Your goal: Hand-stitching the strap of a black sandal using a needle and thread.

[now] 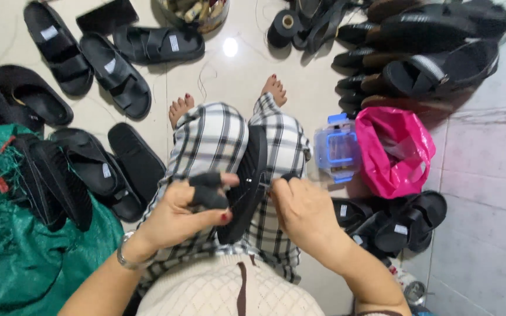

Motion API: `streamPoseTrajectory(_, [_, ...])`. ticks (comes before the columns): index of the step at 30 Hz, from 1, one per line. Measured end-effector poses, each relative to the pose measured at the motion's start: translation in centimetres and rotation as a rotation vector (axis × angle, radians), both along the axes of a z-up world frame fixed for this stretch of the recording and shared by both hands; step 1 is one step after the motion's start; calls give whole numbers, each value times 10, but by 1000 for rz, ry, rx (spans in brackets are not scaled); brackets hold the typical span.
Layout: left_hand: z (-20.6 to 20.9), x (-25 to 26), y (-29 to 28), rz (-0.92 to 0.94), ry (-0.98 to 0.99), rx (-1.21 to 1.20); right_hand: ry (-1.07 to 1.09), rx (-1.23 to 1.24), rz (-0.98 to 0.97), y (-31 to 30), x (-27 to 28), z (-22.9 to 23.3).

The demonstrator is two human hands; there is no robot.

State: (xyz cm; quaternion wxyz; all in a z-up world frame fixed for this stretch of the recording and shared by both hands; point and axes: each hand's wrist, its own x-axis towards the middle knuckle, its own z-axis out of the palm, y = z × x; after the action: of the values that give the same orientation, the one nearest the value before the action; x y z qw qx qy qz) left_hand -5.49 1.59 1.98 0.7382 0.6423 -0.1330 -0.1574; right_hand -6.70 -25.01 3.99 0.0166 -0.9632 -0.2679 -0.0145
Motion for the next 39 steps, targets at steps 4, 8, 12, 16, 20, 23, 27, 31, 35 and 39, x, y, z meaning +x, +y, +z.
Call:
streamPoseTrajectory(4, [13, -2, -11, -111, 345, -305, 31, 73, 58, 1, 5, 13])
streamPoseTrajectory(8, [5, -4, -26, 90, 407, 166, -31, 120, 105, -2, 6, 10])
streamPoseTrajectory(12, [-1, -3, -33, -10, -23, 523, -75, 124, 121, -3, 9, 8])
streamPoseTrajectory(16, [-7, -22, -34, -26, 0, 630, -49, 121, 151, -5, 6, 5])
streamPoseTrajectory(20, [9, -10, -34, 108, 270, 478, -62, 125, 150, -5, 6, 6])
streamPoseTrajectory(23, [-2, -15, -36, 190, 175, 486, -86, 127, 155, -1, 6, 8])
streamPoseTrajectory(27, [-25, -29, -25, 55, -26, 691, -169, 98, 141, 1, 4, 4])
streamPoseTrajectory(31, [-38, -42, -41, 188, -474, 864, -152, 96, 156, -3, -6, 10])
streamPoseTrajectory(35, [-32, -33, -44, 242, -541, 759, 145, -64, 19, -30, -24, 62])
streamPoseTrajectory(39, [-10, -17, -36, 255, -382, 505, 340, 48, -80, -65, -30, 73])
